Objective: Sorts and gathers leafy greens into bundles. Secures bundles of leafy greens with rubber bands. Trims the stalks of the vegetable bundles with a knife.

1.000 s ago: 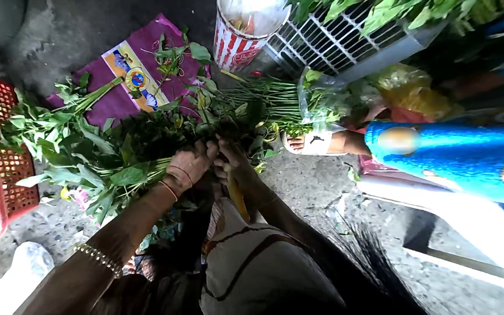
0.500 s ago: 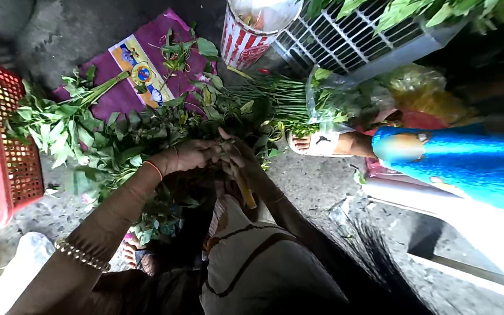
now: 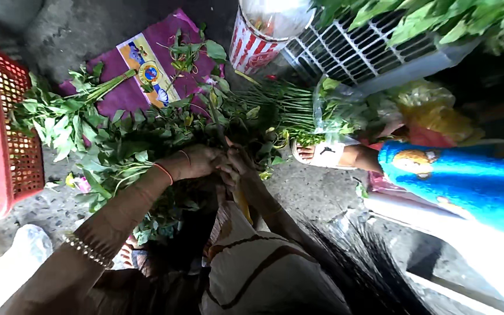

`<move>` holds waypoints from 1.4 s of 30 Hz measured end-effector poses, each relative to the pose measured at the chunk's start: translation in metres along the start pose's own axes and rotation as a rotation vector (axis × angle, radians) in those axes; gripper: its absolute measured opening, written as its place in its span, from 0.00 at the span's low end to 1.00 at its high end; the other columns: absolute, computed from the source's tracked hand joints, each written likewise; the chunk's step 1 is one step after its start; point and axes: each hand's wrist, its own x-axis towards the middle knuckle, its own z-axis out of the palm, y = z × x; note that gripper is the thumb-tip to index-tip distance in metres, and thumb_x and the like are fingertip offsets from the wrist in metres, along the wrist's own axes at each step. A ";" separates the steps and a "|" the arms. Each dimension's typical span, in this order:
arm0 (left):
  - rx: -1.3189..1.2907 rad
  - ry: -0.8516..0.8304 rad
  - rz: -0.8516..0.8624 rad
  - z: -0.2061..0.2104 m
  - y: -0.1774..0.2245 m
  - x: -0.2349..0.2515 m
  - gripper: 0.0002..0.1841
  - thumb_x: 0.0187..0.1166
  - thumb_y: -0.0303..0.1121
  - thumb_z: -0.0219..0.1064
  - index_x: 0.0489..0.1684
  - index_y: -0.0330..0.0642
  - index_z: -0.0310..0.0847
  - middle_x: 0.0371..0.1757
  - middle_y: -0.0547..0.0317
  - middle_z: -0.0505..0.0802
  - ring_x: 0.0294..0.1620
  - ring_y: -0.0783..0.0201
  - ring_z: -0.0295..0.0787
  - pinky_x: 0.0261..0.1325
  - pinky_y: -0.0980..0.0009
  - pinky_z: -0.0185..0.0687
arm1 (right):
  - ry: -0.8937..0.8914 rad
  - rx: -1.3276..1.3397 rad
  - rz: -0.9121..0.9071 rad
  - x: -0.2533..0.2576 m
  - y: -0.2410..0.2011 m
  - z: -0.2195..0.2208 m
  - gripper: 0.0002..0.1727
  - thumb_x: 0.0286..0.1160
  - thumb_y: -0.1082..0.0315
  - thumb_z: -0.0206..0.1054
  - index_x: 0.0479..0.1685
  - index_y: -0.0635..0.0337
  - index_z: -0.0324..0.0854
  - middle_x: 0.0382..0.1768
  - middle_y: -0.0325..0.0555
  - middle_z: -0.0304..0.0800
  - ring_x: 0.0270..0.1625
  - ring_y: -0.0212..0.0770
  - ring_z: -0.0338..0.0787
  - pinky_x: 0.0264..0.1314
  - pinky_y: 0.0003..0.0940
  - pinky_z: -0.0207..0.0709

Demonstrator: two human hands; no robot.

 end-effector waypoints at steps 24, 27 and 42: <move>0.190 0.285 -0.381 -0.072 -0.055 -0.030 0.28 0.97 0.49 0.39 0.76 0.36 0.72 0.53 0.27 0.89 0.59 0.28 0.87 0.62 0.32 0.77 | 0.297 -1.575 -0.390 0.036 -0.003 -0.029 0.42 0.69 0.47 0.76 0.83 0.59 0.72 0.72 0.73 0.78 0.75 0.78 0.74 0.65 0.74 0.73; 0.006 0.385 -0.319 -0.065 -0.067 -0.024 0.27 0.97 0.47 0.43 0.74 0.33 0.76 0.55 0.28 0.90 0.60 0.32 0.87 0.65 0.34 0.76 | 0.148 -1.679 -0.178 0.059 -0.055 -0.012 0.25 0.78 0.57 0.70 0.65 0.69 0.84 0.73 0.69 0.79 0.80 0.71 0.73 0.76 0.68 0.68; -0.056 0.226 -0.500 -0.063 -0.073 -0.049 0.29 0.97 0.49 0.39 0.80 0.37 0.70 0.56 0.31 0.90 0.61 0.33 0.88 0.66 0.36 0.77 | 0.445 -1.618 -0.278 0.294 -0.159 0.029 0.24 0.79 0.74 0.63 0.76 0.66 0.75 0.70 0.73 0.79 0.59 0.75 0.88 0.54 0.71 0.80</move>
